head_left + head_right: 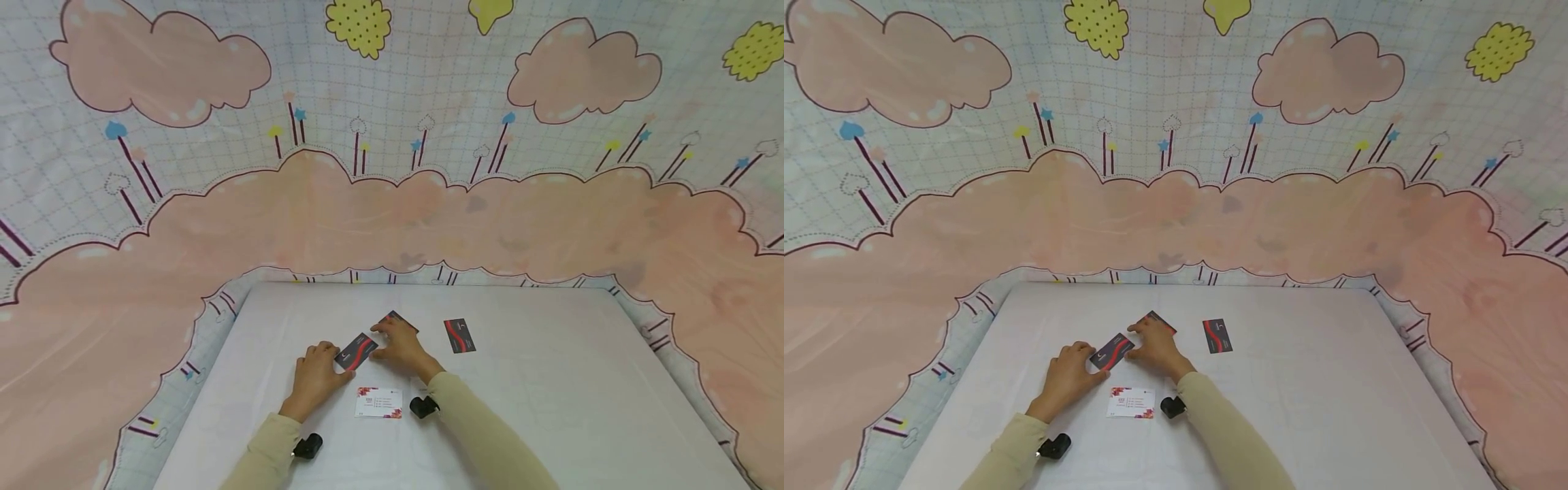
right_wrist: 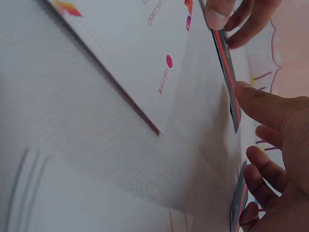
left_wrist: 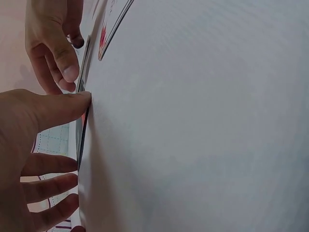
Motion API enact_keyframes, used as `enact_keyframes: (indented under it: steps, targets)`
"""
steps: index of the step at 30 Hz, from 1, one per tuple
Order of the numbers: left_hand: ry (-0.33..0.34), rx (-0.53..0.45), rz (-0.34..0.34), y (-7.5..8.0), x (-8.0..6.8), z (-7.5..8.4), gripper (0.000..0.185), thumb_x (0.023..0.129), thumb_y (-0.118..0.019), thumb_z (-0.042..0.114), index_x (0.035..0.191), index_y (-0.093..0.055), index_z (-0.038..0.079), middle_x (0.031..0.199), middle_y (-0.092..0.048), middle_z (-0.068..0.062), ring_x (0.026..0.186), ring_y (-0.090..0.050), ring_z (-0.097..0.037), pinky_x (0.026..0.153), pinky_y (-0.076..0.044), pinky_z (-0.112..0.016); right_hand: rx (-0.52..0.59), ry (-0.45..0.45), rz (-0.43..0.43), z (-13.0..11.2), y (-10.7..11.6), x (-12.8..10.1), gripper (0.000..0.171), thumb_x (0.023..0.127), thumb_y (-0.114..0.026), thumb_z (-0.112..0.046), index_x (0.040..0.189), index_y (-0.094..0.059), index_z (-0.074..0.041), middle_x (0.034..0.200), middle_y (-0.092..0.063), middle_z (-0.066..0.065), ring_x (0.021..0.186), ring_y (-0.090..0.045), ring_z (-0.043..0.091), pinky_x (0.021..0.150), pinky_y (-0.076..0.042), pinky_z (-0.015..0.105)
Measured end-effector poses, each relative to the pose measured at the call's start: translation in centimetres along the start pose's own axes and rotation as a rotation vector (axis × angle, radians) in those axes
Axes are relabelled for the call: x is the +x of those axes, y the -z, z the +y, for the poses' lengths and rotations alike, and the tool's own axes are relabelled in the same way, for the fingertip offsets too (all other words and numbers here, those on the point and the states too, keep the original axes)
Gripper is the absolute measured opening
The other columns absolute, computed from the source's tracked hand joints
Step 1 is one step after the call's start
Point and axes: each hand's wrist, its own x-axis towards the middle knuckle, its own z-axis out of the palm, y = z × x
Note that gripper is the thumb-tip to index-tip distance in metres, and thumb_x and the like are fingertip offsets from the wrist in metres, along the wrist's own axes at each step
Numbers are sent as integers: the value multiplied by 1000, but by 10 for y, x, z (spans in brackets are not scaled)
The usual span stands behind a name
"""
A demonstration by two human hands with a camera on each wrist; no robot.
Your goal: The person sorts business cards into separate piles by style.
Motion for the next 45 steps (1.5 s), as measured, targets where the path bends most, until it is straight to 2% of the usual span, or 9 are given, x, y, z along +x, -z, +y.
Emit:
enact_keyframes:
  steps: [3,10,14,20,28,35,45]
  targets:
    - [10,-3,1,1,-2,1,61,73,-83,40,116,-68,0,121,-63,-15,111,-55,-37,84,-45,-55,-12,-18,-10,-1,-4,2,55,78,-83,-33,128,-64,-20,139,-56,13,131,-50,32,109,-40,51]
    - [25,-30,33,0,-4,1,56,72,-84,37,113,-70,1,118,-63,-14,109,-55,-36,83,-43,-53,-61,-21,-30,-1,-9,10,55,77,-83,-35,128,-64,-22,132,-57,12,124,-53,31,103,-45,50]
    - [24,-52,48,-2,-3,0,54,72,-84,36,112,-70,2,117,-63,-13,109,-54,-35,83,-42,-52,-58,-34,-45,0,-9,12,56,77,-82,-35,129,-64,-23,140,-54,14,132,-49,33,106,-43,53]
    - [17,-89,58,-5,-1,-1,53,71,-85,31,114,-69,4,115,-64,-14,107,-55,-35,83,-42,-51,-78,-17,-51,2,-7,13,57,77,-82,-35,129,-64,-21,135,-57,11,127,-52,29,106,-42,50]
    - [-4,-113,31,-8,1,-1,55,73,-84,25,118,-66,0,109,-65,-14,99,-59,-31,80,-41,-48,-91,4,-27,1,-7,10,54,77,-82,-34,126,-67,-17,127,-59,10,121,-54,28,103,-44,49]
    - [-33,-107,-3,-10,1,-1,63,72,-84,32,122,-65,-2,109,-61,-14,103,-56,-31,82,-39,-47,-161,32,-24,-3,-6,10,59,76,-82,-37,128,-65,-15,126,-63,8,120,-56,27,100,-45,46]
    - [-23,-132,19,-11,1,1,60,72,-85,27,119,-65,-4,105,-61,-16,98,-57,-32,82,-41,-47,-64,6,-70,-9,0,7,63,76,-84,-28,132,-62,-11,129,-65,10,119,-59,25,105,-46,41]
